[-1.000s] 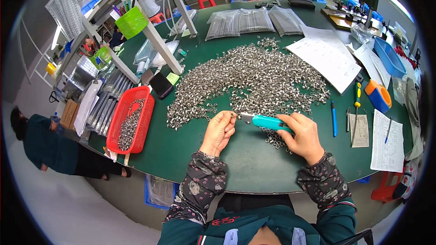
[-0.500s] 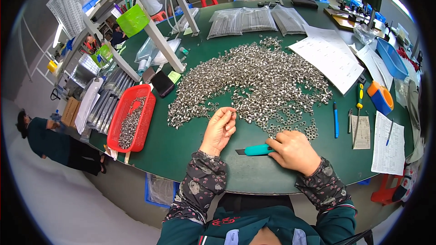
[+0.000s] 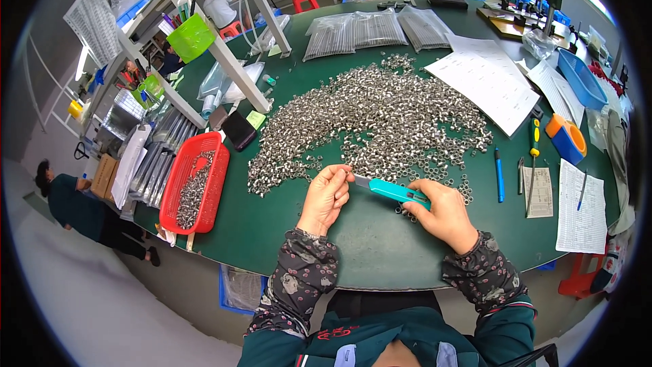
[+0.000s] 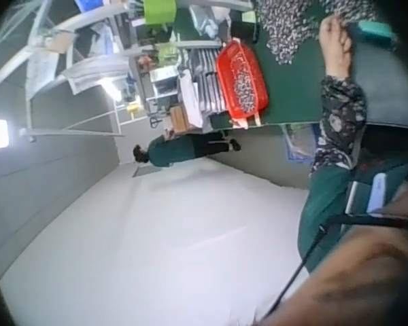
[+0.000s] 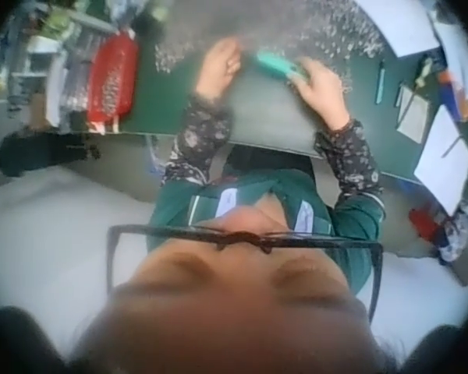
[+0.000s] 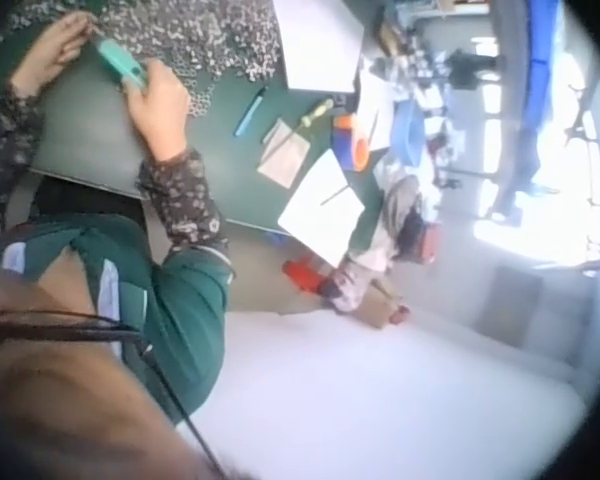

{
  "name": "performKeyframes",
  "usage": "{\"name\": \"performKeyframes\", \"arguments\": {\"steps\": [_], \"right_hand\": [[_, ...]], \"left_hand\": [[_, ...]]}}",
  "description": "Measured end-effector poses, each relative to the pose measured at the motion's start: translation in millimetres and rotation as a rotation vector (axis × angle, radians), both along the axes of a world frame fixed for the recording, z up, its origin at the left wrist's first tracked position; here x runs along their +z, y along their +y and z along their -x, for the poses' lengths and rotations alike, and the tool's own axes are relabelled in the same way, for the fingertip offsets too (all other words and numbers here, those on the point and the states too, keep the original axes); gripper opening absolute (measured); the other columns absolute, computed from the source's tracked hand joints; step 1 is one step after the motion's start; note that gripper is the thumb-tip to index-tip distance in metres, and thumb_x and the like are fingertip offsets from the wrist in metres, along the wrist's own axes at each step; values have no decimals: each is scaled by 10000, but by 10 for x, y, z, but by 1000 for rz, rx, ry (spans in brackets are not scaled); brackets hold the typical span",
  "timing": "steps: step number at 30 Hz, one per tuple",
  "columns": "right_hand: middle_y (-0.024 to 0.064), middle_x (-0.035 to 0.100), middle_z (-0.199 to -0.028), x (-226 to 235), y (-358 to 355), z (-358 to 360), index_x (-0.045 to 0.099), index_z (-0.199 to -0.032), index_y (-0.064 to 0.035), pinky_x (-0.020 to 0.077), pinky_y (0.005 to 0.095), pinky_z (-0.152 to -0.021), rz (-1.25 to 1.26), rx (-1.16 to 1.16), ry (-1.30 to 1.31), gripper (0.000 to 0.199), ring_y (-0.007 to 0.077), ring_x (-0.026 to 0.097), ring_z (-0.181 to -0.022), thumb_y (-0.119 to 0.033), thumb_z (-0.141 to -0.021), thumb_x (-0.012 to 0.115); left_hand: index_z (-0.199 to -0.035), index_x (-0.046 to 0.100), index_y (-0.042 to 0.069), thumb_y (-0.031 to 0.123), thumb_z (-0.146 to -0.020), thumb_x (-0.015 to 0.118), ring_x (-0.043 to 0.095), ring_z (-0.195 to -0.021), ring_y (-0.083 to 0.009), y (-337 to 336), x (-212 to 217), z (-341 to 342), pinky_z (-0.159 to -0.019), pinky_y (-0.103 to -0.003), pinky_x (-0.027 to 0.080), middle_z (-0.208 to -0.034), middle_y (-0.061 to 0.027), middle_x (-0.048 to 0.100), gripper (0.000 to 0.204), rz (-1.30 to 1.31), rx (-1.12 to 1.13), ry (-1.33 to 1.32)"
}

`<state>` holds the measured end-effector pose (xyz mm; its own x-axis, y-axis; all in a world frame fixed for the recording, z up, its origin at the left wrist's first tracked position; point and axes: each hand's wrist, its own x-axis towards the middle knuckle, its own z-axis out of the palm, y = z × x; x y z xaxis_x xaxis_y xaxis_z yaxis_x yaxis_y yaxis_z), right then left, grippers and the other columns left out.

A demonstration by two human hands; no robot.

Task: Sorting and inspecting small metal components using a utility knife on a workbench in a factory.

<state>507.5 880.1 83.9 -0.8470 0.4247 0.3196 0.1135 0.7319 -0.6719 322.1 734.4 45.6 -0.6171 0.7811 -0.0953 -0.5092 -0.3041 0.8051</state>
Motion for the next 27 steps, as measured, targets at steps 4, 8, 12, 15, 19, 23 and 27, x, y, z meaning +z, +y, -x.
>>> {"name": "performKeyframes", "arguments": {"steps": [4,8,12,15,19,23,27], "right_hand": [[120,610,-757,-21,7,2,594,-919,-59,454,380,-582,26,9,-8,263,296,589,-661,-246,-738,628],[128,609,-735,-20,14,3,607,-884,-48,454,379,-578,78,36,-37,244,295,591,-647,-252,-750,618],[135,601,-692,-65,26,8,620,-882,-50,451,378,-566,132,47,-21,246,294,587,-612,-261,-756,616],[137,600,-681,-66,38,7,623,-891,-53,447,375,-552,191,55,-96,250,289,584,-593,-263,-757,617],[143,605,-692,-47,41,-7,626,-884,-46,443,370,-542,229,68,-71,250,284,582,-587,-260,-755,617],[120,574,-669,-70,-64,-5,602,-901,-56,436,374,-525,-61,-28,38,249,276,568,-601,-236,-733,641],[100,528,-649,-35,-116,0,568,-910,-66,434,383,-522,-271,-73,173,258,277,552,-611,-201,-711,661]], "left_hand": [[-922,545,36,131,-875,520,344,-487,-23,0,-26,-8,-393,-148,277,-753,-17,532,109,-16,-11,6],[-919,543,52,124,-872,525,339,-489,-21,12,-44,-5,-396,-149,271,-747,-13,522,88,-39,-36,26],[-924,545,51,110,-863,537,332,-490,-20,24,-35,-21,-398,-151,266,-739,2,504,85,-44,-31,69],[-920,550,45,101,-854,550,327,-479,-16,34,19,-74,-396,-153,259,-718,15,492,86,-13,6,95],[-913,555,39,97,-848,561,320,-466,-12,36,-9,-71,-394,-154,251,-704,22,489,87,8,5,191],[-863,549,29,101,-854,552,297,-455,-24,49,-9,-82,-392,-160,249,-616,35,425,72,95,79,207],[-874,546,26,117,-860,547,337,-474,-16,27,-60,-72,-388,-157,259,-718,-7,512,93,35,115,106]]}}
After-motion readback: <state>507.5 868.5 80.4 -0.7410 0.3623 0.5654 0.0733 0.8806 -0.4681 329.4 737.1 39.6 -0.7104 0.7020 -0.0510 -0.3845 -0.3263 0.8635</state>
